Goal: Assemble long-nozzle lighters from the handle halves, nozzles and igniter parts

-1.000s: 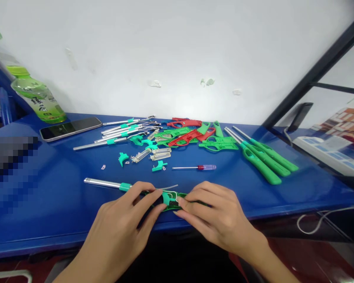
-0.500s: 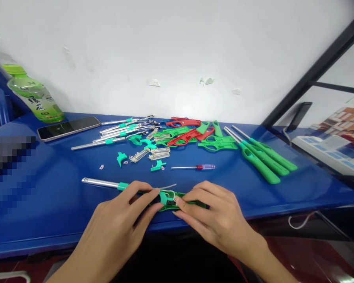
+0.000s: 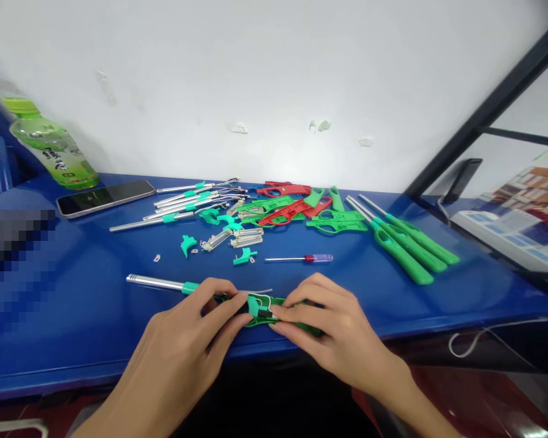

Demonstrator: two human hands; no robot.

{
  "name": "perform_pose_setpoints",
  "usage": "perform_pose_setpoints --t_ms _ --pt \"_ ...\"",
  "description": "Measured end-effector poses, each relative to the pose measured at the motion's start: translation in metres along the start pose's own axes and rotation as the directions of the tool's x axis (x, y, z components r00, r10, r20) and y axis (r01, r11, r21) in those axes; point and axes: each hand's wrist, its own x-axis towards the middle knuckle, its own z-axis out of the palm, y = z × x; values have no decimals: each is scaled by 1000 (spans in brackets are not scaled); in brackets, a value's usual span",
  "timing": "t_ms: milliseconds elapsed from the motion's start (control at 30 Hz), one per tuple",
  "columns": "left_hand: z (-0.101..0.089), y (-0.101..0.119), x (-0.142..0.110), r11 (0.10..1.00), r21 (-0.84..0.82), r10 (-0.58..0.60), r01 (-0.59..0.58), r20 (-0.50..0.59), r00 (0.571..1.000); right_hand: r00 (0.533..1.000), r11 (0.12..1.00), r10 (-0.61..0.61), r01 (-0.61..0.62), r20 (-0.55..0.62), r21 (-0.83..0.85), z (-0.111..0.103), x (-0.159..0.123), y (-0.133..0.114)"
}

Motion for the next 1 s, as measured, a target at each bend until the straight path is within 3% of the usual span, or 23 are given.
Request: perform_pose_setpoints --t_ms 200,333,433,600,767,1000 --pt "0 4 1 1000 18 8 -7 -32 999 992 989 120 -115 -49 89 -2 1 1" --pt "-1 5 -1 999 26 18 -18 -5 1000 976 965 218 -218 19 143 -9 2 4" --pt "-6 3 -4 999 49 12 -13 12 1000 972 957 226 -233 58 176 -13 2 5" --pt "-23 -12 -7 987 147 -44 59 -105 994 980 970 195 -197 24 142 -12 1 1" --pt "-29 -26 -4 998 52 -21 24 -58 998 984 985 166 -169 63 44 -8 1 -1" --pt "-27 -25 1 999 -39 -7 6 -15 1000 978 981 177 -184 112 59 -9 1 0"
